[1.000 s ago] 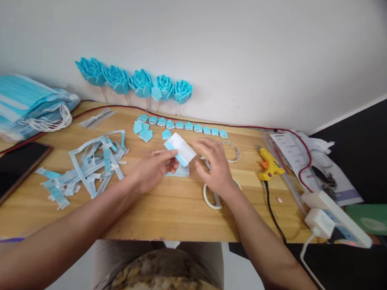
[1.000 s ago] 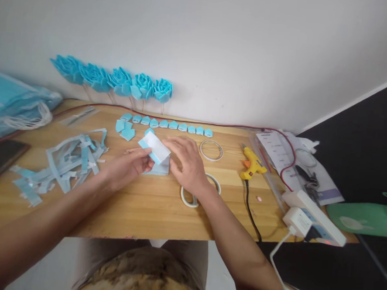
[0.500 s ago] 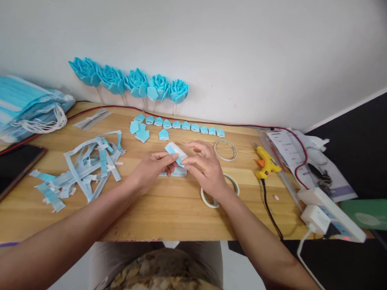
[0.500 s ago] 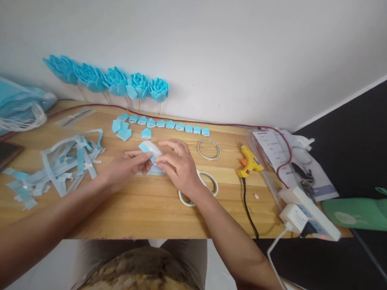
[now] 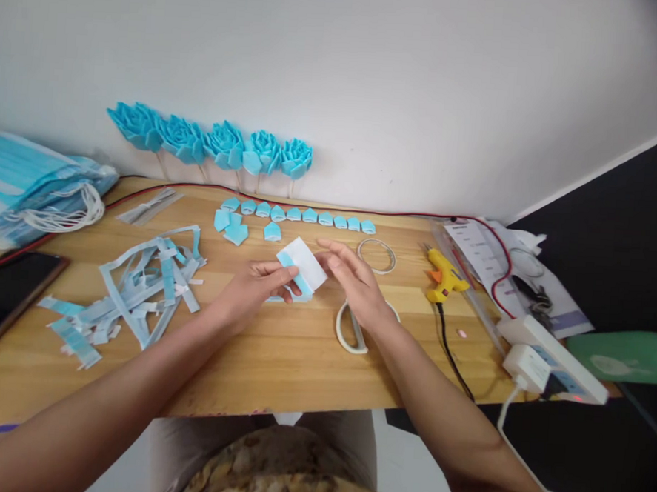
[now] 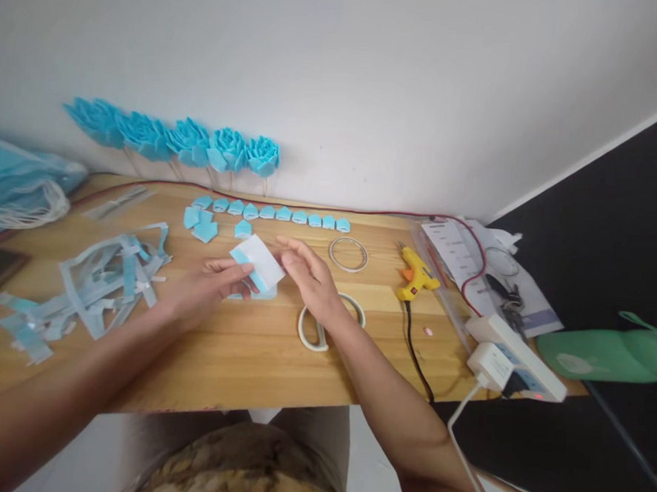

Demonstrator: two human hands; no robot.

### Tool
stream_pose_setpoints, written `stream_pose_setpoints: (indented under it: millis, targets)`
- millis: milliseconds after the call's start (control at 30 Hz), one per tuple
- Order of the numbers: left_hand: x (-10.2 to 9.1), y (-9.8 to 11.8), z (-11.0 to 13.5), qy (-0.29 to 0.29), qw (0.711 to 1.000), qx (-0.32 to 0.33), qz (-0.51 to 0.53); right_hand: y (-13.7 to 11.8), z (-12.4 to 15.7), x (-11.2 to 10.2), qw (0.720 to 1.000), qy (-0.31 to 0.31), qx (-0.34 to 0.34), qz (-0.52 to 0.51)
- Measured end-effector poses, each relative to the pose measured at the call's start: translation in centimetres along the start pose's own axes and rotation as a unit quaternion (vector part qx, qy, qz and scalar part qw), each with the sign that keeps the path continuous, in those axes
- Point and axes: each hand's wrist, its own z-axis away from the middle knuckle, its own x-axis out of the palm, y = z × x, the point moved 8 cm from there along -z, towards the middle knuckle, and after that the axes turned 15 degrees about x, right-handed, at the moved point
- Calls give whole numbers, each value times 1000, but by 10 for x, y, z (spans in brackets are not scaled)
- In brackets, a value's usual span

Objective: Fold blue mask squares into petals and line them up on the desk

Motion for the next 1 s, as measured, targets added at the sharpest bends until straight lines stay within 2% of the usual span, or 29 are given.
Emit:
stream_pose_setpoints:
  millis: [67, 167, 267, 367, 433, 533, 600, 667, 833, 1000]
  targets:
    - [0, 3, 1, -5, 999, 0, -49, 4, -2, 2, 1000, -4, 10, -6]
    - [-1, 7, 1, 5, 995, 4, -96, 5, -2, 2, 1000, 22, -13, 5]
    - [-2, 9, 0, 15, 994, 4, -104, 1, 1, -2, 996, 61, -45, 39]
    - [-5, 5, -1, 28, 997, -2, -69, -12, 9, -5, 984, 91, -100, 115]
    - [-7, 3, -2, 40, 999, -2, -18, -27, 16, 0, 963, 83, -167, 194]
    - [-6, 1, -2, 51, 997, -3, 60, -42, 25, 14, 913, 49, -265, 306]
    - [-5, 1, -1, 50, 995, -11, 85, -42, 26, 20, 888, 46, -295, 349]
    - [-3, 0, 0, 47, 995, -19, 91, -40, 24, 22, 878, 56, -302, 367]
    - [-2, -2, 1, 40, 996, -20, 79, -37, 23, 22, 879, 73, -301, 361]
    - [-3, -3, 1, 32, 999, -11, 27, -36, 19, 14, 927, 75, -233, 284]
